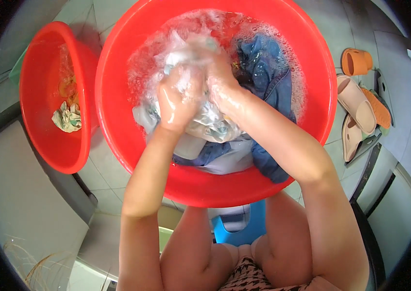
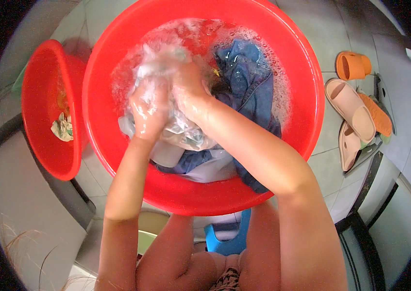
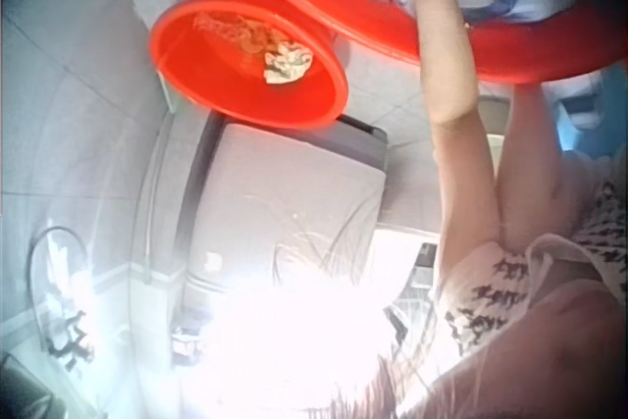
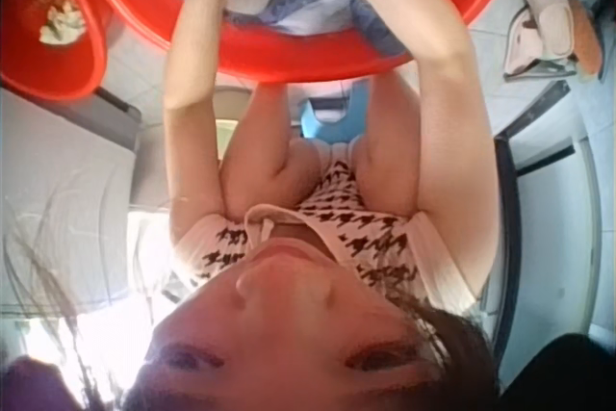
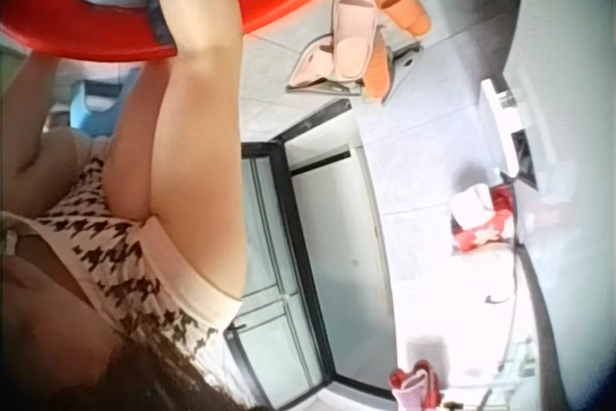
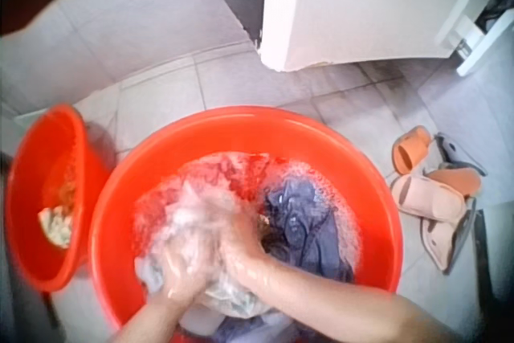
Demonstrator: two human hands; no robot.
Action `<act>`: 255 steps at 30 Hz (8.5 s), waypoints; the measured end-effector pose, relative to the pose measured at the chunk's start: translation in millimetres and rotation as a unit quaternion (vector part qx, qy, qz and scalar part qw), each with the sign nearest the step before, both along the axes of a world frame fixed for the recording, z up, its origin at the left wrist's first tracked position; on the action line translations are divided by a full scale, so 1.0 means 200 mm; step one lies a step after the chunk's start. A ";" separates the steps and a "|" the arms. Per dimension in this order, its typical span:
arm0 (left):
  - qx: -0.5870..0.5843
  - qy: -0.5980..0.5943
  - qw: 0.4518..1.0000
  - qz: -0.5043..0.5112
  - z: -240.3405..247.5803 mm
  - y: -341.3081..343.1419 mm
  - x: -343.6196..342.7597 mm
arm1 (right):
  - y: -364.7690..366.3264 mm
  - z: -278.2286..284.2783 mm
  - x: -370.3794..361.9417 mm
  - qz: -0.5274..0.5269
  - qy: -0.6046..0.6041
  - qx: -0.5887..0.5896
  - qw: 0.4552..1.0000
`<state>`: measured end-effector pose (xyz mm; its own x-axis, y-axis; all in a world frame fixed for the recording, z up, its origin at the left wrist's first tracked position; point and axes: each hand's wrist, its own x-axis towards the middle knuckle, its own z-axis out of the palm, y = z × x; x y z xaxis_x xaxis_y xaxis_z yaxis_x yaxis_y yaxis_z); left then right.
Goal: The person washes clothes in a basin filled with soapy water by scrubbing them against each other and then places them into another basin.
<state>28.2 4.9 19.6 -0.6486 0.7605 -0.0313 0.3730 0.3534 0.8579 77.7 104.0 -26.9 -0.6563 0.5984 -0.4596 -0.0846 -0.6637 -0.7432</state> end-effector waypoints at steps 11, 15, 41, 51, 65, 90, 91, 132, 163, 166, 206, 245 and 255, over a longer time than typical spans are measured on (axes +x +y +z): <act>-0.108 0.201 0.974 -0.009 0.00 0.00 -0.13 | 0.34 0.27 0.38 0.060 -0.146 0.298 0.941; -0.134 0.357 0.909 -0.166 -0.09 -0.01 -0.12 | 0.26 0.23 0.34 0.191 -0.210 0.591 0.755; -0.335 0.203 0.907 -0.155 -0.11 -0.07 -0.16 | 0.50 0.56 0.48 0.116 -0.119 0.102 0.981; 0.168 -0.348 0.915 0.114 0.18 -0.13 -0.25 | 0.55 0.51 0.55 0.140 -0.049 0.298 0.943; -0.381 0.393 0.819 -0.173 -0.58 -0.07 -0.22 | 0.18 -0.24 0.22 0.202 -0.248 0.604 0.730; -0.144 0.345 0.926 -0.055 -0.04 0.00 -0.20 | 0.33 0.24 0.30 0.069 -0.183 0.585 0.787; -0.138 0.348 0.919 -0.119 -0.06 0.01 -0.16 | 0.31 0.22 0.29 0.116 -0.196 0.590 0.774; -0.276 -0.448 0.803 -0.281 0.69 -0.40 -0.03 | 0.20 0.83 0.67 0.509 -0.053 -0.070 0.856; -0.191 -0.133 0.970 -0.076 -0.60 -0.11 -0.29 | 0.08 -0.19 0.05 0.159 -0.290 0.412 0.849; 0.029 -0.434 0.900 0.017 -0.50 -0.05 -0.18 | 0.11 -0.25 0.00 0.112 -0.216 -0.001 0.970; -0.442 0.218 0.861 -0.124 -0.21 -0.04 -0.15 | 0.16 -0.15 0.22 0.356 -0.330 0.437 0.757; -0.092 -0.059 0.991 0.082 -0.05 0.19 -0.13 | -0.02 0.16 0.12 0.039 -0.124 -0.017 0.991; -0.083 0.387 0.912 -0.103 -0.25 0.02 -0.17 | 0.29 0.21 0.24 0.137 -0.300 0.552 0.766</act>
<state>-6.7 8.9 -29.8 -0.3678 0.8955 0.2504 0.9182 0.3073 0.2499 125.6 161.8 14.6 -0.6951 0.7178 -0.0399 0.5223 0.4661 -0.7141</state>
